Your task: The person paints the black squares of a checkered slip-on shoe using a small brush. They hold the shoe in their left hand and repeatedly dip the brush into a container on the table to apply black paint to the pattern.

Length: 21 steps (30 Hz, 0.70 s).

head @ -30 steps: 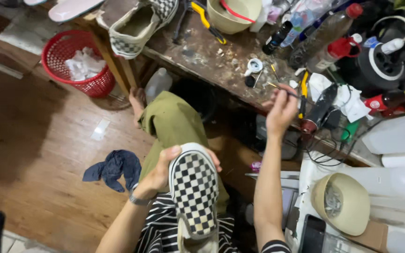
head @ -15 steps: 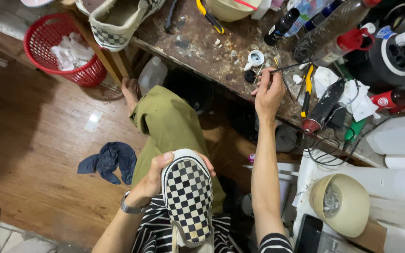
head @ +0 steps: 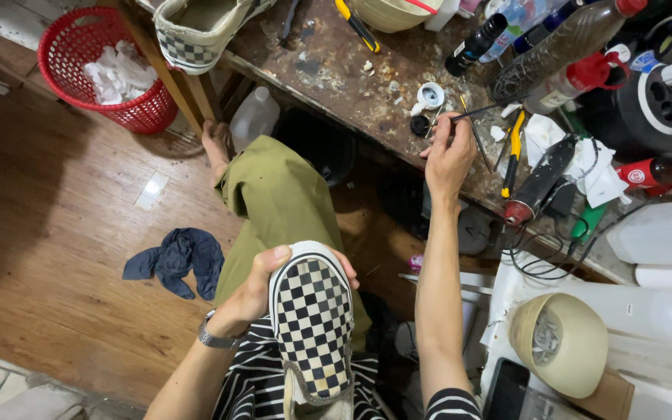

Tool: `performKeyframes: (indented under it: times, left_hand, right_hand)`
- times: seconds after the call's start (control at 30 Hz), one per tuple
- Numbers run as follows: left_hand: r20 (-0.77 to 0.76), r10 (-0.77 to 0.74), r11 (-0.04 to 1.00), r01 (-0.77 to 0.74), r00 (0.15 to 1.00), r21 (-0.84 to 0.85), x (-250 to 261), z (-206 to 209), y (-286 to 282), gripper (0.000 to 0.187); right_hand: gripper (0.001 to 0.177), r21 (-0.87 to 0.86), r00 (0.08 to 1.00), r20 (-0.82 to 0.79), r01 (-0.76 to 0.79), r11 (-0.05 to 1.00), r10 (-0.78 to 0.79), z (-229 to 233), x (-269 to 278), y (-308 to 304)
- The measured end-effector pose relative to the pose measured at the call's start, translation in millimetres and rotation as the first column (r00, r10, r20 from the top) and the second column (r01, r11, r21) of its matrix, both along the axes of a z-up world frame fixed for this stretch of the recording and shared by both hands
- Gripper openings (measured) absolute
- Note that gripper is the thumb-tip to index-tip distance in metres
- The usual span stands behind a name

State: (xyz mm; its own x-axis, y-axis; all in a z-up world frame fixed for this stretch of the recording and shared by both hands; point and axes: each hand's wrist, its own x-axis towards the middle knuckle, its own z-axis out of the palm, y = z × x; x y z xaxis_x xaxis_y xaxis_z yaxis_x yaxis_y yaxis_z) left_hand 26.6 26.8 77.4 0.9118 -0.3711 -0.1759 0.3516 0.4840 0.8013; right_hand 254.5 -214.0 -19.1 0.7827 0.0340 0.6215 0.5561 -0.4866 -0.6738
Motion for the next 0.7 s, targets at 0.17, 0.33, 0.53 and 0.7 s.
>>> performKeyframes:
  times: [0.17, 0.33, 0.53, 0.7]
  left_hand:
    - [-0.008, 0.004, 0.99, -0.005, 1.0, -0.143, -5.4, -26.7, -10.6, 0.075]
    - [-0.266, -0.009, 0.981, -0.044, 0.964, -0.19, -17.9, -34.6, -13.4, 0.077]
    - [0.102, -0.266, 0.862, 0.284, 0.959, -0.421, -37.6, -38.6, -7.0, 0.07]
    - [0.084, -0.285, 0.85, 0.292, 0.955, -0.438, -41.1, -37.6, -11.9, 0.069]
  right_hand:
    - [0.025, 0.039, 0.999, -0.037, 0.023, 0.999, -0.022, -10.3, 7.7, -5.1]
    - [0.026, 0.338, 0.995, -0.102, 0.011, 0.941, 0.024, -31.4, 4.4, -22.7]
    - [0.02, 0.534, 0.998, -0.063, 0.048, 0.844, -0.017, 41.2, -126.0, 13.6]
    - [0.022, 0.646, 0.95, 0.014, -0.247, 0.722, 0.312, 74.4, -230.3, 46.2]
